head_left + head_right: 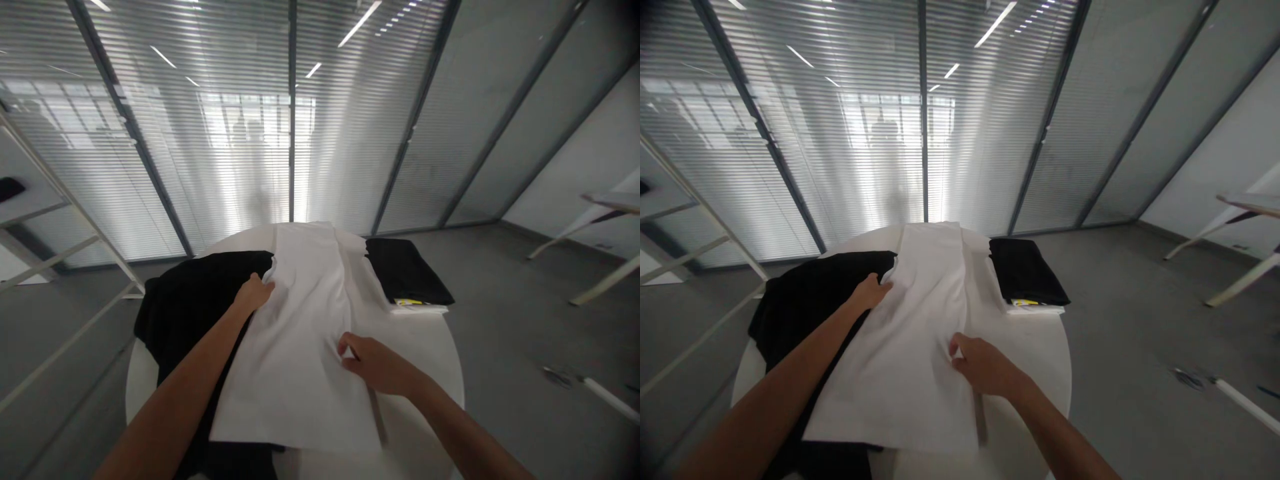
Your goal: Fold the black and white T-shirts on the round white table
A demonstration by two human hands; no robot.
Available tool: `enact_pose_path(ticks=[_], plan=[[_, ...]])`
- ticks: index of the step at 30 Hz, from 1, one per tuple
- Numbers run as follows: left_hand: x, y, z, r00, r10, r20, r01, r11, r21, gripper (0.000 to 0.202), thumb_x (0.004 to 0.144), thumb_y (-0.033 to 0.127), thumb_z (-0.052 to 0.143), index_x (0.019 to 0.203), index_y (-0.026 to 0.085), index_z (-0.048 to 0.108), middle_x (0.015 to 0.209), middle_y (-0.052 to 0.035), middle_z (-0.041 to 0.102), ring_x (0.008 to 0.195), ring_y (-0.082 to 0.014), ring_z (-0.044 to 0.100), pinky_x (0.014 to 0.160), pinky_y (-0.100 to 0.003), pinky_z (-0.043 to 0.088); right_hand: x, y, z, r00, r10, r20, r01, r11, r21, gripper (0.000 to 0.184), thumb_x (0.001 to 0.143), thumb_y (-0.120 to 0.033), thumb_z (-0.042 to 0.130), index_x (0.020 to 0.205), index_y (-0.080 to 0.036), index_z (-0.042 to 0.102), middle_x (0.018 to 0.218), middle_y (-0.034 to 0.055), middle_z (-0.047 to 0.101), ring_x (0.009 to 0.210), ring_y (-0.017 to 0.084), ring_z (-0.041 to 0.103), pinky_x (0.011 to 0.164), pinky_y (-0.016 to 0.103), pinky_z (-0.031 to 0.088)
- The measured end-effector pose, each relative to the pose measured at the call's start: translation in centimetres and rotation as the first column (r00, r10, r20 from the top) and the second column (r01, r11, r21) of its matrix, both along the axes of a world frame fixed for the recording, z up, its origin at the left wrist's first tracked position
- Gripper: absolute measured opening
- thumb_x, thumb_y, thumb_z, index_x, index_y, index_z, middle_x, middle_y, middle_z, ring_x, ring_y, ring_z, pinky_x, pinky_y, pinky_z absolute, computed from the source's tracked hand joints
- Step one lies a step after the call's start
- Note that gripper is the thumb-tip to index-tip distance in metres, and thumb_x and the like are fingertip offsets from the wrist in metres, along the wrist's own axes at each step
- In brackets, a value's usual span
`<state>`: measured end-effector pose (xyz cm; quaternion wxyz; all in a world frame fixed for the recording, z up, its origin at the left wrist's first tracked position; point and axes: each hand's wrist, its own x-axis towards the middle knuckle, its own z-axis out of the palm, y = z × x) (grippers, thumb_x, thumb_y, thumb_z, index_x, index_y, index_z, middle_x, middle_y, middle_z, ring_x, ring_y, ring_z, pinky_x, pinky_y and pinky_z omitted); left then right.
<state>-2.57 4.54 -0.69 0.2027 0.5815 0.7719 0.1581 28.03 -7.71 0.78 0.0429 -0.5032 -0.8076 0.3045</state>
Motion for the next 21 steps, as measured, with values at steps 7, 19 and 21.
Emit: enact_pose_path(ticks=[7,19,21], plan=[[0.2,-1.5,-0.5,0.981,-0.157,0.111,0.151,0.987,0.062,0.05,0.076,0.034,0.064,0.117,0.007,0.058,0.109,-0.0172,0.067,0.099,-0.0262,0.064,0.075,-0.027,0.045,2.6,0.5,2.1,0.981,0.167,0.1,-0.15,0.976,-0.155,0.01,0.077,-0.023,0.06,0.085,-0.021,0.065,0.082,0.0013,0.064,0.077,0.018,0.059,0.066,0.027,0.037],[0.9,-3.4,1.0,0.875,-0.409,0.26,0.379,0.912,0.16,0.013,0.077,0.028,0.051,0.072,0.017,0.054,0.065,0.0028,0.049,0.059,-0.0115,0.045,0.056,-0.024,0.032,0.1,14.4,0.7,0.882,-0.459,0.103,0.434,0.878,0.201,0.04,0.094,-0.037,0.044,0.122,-0.012,0.059,0.12,0.0178,0.064,0.112,0.025,0.06,0.093,0.031,0.043],[0.8,-3.4,0.8,0.848,-0.438,0.3,0.395,0.898,0.196,0.013,0.078,0.028,0.05,0.072,0.017,0.054,0.066,0.0034,0.049,0.06,-0.0113,0.045,0.056,-0.024,0.032,-0.6,16.4,-0.1,0.867,-0.482,0.129,0.456,0.87,0.185,0.041,0.094,-0.039,0.043,0.119,-0.012,0.061,0.12,0.02,0.063,0.113,0.027,0.06,0.091,0.034,0.044]])
